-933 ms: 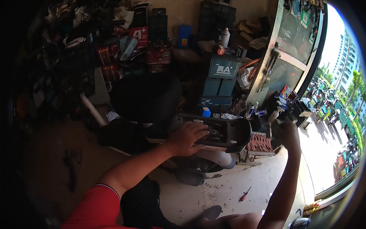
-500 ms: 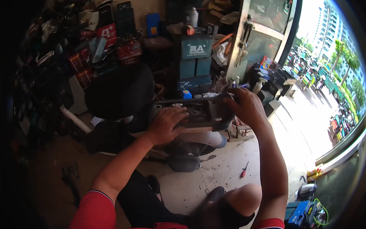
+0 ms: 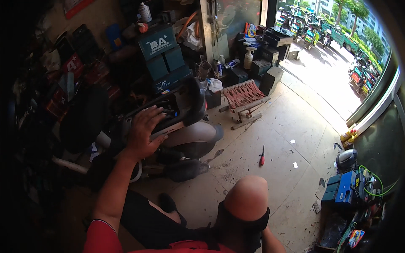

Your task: Repair and wire a motorbike component, using electrical tape and wire strippers.

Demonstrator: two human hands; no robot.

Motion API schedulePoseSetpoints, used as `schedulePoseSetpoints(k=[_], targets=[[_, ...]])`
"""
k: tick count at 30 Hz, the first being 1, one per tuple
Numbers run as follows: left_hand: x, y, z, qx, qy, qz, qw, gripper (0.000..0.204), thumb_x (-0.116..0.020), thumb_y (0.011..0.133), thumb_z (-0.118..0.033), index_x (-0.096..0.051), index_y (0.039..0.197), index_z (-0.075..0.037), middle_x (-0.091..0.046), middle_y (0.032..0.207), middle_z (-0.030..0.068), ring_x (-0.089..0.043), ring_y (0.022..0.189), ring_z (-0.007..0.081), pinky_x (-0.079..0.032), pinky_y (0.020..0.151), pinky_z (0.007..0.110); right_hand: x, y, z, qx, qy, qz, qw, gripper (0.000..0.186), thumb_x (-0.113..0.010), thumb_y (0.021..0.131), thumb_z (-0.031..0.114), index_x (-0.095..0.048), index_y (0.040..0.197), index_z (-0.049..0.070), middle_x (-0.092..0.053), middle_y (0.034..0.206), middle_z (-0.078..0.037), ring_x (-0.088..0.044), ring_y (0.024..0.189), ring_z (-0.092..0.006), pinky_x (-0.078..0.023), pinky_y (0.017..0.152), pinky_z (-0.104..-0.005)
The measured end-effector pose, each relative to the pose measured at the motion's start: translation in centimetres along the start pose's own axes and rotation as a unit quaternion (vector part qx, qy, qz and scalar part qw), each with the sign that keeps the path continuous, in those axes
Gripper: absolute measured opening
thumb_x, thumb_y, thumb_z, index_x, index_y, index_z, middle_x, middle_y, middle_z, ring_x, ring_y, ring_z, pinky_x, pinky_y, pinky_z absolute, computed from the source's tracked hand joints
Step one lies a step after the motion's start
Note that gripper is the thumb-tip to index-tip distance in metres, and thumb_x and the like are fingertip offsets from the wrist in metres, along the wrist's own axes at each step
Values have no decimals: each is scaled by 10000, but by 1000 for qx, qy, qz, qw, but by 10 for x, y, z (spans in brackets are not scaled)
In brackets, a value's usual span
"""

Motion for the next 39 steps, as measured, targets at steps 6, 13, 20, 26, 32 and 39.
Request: schedulePoseSetpoints(k=[6,13,20,26,32,39], targets=[[-15,29,6,80,25,92,992,707,-884,753,-198,-606,1393,-84,-587,1445,138,-511,1382,374,-364,1188,506,-44,42,43,79,-18,-60,995,446,-726,902,277,-709,1274,31,-735,1197,-233,-692,1134,-412,-549,959,-479],[-17,52,37,67,-68,134,986,441,-824,828,-267,-719,1182,-27,-692,1244,144,-566,1288,362,-419,1134,459,111,82,217,167,11,-243,955,543,-714,933,249,-583,1423,56,-651,1322,-235,-652,1181,-419,-530,1007,-480],[-27,47,46,126,-197,138,962,227,-727,888,-174,-738,1090,-71,-694,1170,94,-575,1258,304,-391,1156,440,163,142,298,150,-42,-241,958,471,-667,965,225,-549,1375,25,-607,1334,-272,-639,1192,-427,-533,1014,-490],[-30,48,49,168,-213,108,956,273,-746,805,29,-747,1054,-82,-705,1138,71,-593,1236,272,-441,1119,406,153,215,275,35,-60,-256,964,351,-664,921,162,-570,1224,12,-692,1219,-235,-712,1103,-408,-576,966,-462],[-40,56,53,161,-192,87,964,227,-704,852,25,-742,1045,-88,-697,1146,57,-600,1222,269,-459,1101,405,139,224,245,34,-88,-187,978,275,-698,917,239,-710,969,-31,-736,978,-276,-742,1000,-393,-587,917,-461],[-37,49,57,148,-163,134,966,267,-705,878,-24,-758,1128,-103,-655,1215,100,-592,1241,292,-501,1047,404,159,48,282,148,625,234,730,330,-642,936,25,-572,1252,-42,-680,1184,-197,-704,1109,-339,-590,995,-442]])
Point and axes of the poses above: each hand's wrist, its own y-axis towards the middle knuckle, its own x-axis out of the back of the hand, z = x × y, the point moved 5 cm from there along y, towards the middle knuckle
